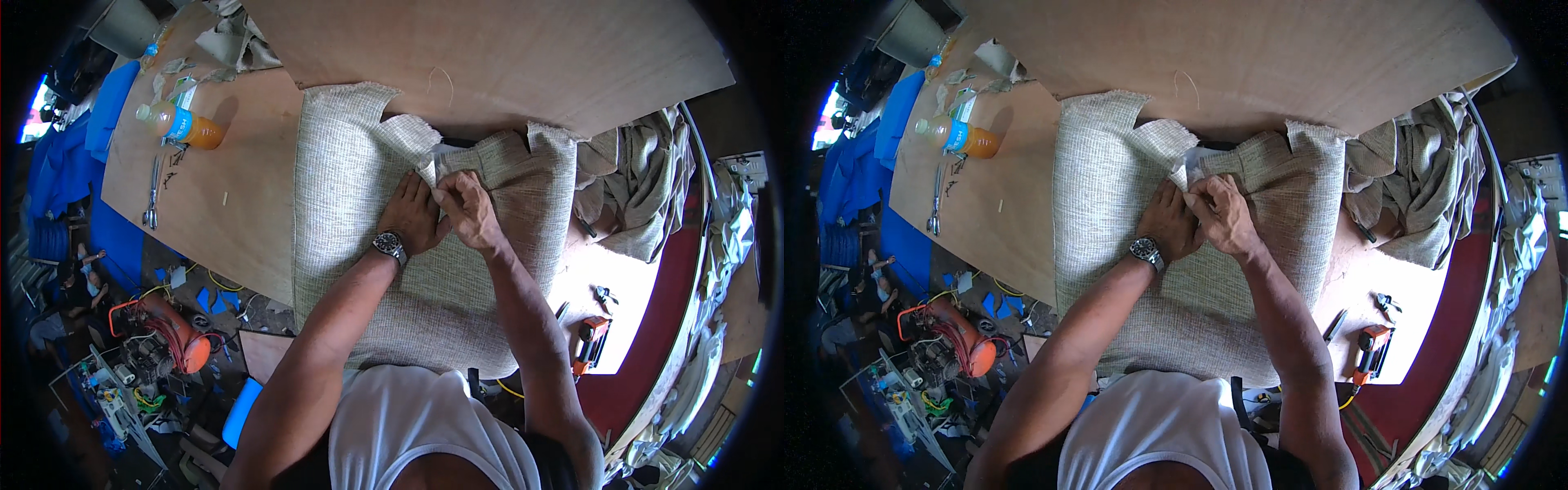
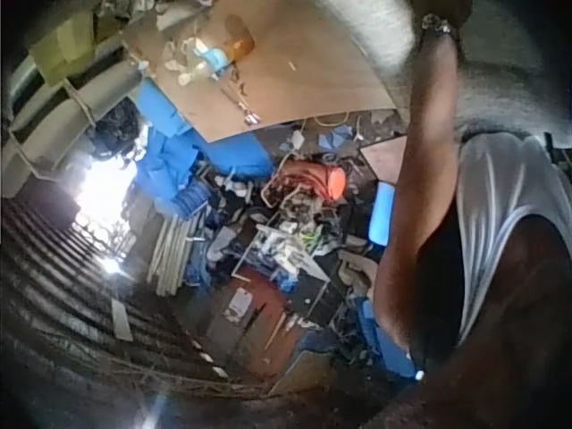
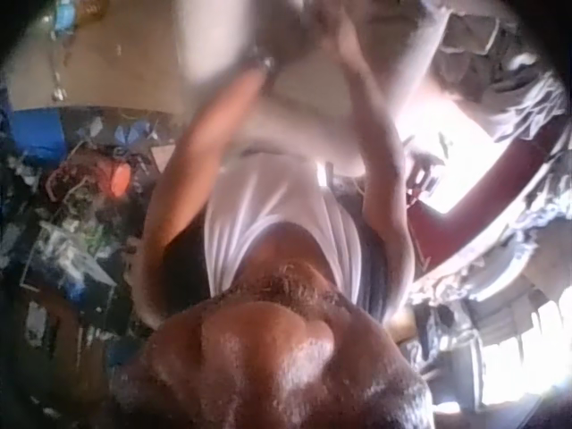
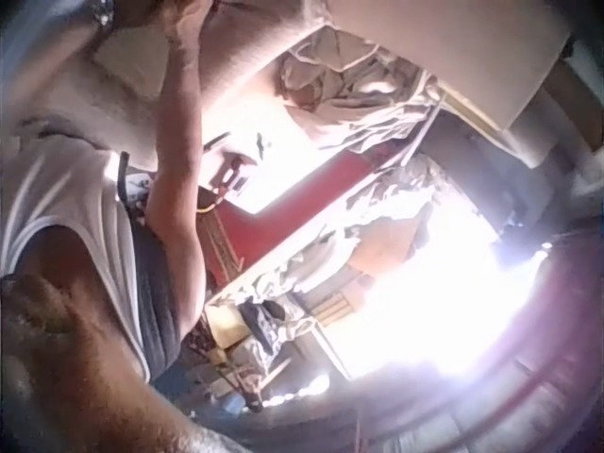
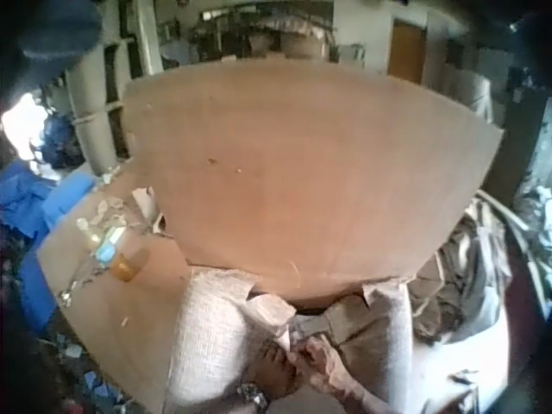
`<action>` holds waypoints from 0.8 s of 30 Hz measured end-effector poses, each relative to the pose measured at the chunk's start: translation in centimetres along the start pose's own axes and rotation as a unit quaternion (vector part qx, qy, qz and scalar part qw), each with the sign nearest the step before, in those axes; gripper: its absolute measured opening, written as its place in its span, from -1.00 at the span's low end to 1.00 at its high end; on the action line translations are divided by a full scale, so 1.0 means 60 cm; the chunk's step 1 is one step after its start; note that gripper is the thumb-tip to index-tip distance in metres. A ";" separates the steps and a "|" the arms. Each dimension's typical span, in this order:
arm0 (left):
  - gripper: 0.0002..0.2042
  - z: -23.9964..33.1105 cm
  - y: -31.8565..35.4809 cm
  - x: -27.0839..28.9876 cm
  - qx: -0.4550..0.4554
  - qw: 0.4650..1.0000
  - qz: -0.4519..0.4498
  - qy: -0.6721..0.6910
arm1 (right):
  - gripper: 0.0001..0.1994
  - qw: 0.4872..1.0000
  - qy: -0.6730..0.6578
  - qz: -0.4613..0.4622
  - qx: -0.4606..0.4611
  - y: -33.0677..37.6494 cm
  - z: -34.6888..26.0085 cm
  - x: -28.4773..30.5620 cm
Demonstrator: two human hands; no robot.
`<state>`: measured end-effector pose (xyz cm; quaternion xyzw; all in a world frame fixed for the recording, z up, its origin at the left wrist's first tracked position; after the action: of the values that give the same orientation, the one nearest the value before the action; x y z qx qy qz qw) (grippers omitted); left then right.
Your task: The person smooths and adjusts a piece of light-colored fabric over a curved wooden furniture component. They use scissors to trim the excess fabric along the edges and then use a staple gun to secure the fabric to the wood.
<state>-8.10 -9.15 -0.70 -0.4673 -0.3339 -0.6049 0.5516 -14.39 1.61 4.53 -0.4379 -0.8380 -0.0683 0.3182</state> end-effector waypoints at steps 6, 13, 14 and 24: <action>-0.34 -0.004 -0.017 -0.008 0.018 0.991 -0.129 0.005 | -0.84 0.983 0.074 0.056 0.160 -0.039 -0.096 0.023; -0.08 -0.019 -0.050 -0.018 0.035 0.999 0.020 -0.010 | -0.62 0.901 0.417 -0.061 -0.103 -0.082 0.003 0.082; -0.07 -0.015 -0.069 -0.003 0.036 0.999 -0.029 -0.020 | -0.56 0.879 0.434 -0.095 -0.173 -0.087 0.025 0.097; 0.05 -0.048 -0.085 0.013 0.007 0.994 -0.064 -0.092 | -0.70 0.926 0.313 -0.140 -0.156 -0.150 0.097 0.049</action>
<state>-13.61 -11.21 -0.35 -0.4945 -0.4167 -0.5911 0.4821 -25.35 0.47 3.15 -0.3165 -0.7271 -0.3759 0.4795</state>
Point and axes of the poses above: each hand's wrist, its own y-axis away from the middle knuckle, its own x-axis out of the back of the hand, z = x × y, the point moved 5 cm from there along -y, towards the middle knuckle, and after that the axes turned 3 degrees about y, right-handed, at the moved point
